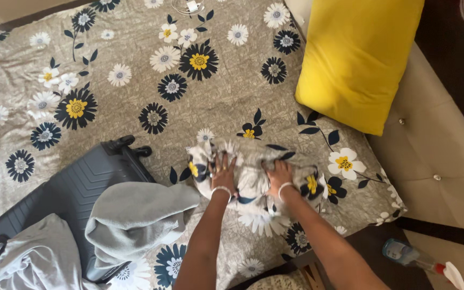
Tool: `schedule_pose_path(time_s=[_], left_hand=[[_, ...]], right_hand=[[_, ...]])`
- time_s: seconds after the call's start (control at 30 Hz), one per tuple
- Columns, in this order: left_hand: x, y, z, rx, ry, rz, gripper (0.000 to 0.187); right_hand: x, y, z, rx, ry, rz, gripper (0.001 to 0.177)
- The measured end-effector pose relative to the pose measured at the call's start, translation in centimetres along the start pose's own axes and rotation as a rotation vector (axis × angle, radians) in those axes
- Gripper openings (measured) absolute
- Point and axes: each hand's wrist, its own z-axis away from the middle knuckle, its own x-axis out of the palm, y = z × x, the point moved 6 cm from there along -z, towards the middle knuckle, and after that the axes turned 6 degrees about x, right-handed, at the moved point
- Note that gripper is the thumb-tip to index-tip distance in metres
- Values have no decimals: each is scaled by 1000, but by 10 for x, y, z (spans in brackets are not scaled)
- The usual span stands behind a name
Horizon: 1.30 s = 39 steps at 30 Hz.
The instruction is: The person folds a yellow pillow and places it on the bed. Then the person folds a floral-patterned pillowcase and places it on the bed. The person smooths the bedsheet with both hands.
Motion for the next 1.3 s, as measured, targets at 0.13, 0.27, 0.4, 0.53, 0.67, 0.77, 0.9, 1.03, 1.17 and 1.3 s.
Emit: schedule_pose_path(time_s=[0.13, 0.27, 0.4, 0.53, 0.67, 0.77, 0.9, 1.03, 1.17, 1.3], left_hand=[[-6, 5, -12, -33, 56, -11, 139], [16, 2, 4, -49, 298, -9, 81], [52, -1, 36, 14, 570, 30, 41], [72, -6, 67, 0, 551, 169, 30], [66, -10, 95, -4, 536, 300, 34], [30, -2, 121, 65, 747, 349, 43], [-32, 19, 127, 110, 821, 403, 40], [-70, 27, 136, 146, 861, 408, 47], [-63, 34, 140, 81, 788, 430, 52], [-31, 73, 134, 26, 393, 279, 117]], right_hand=[[-9, 5, -9, -24, 109, -29, 121], [6, -1, 4, -33, 173, -54, 116], [41, -5, 36, -46, 234, -122, 83], [45, -11, 81, -66, 411, -168, 48], [18, 4, 131, -92, 284, -322, 48], [-28, 27, 159, 17, 172, -482, 60], [-110, 61, 178, 75, 375, -484, 55], [-136, 85, 196, -26, 480, -549, 61], [-114, 85, 205, -113, 512, -240, 61], [-66, 102, 209, 114, 264, 12, 46]])
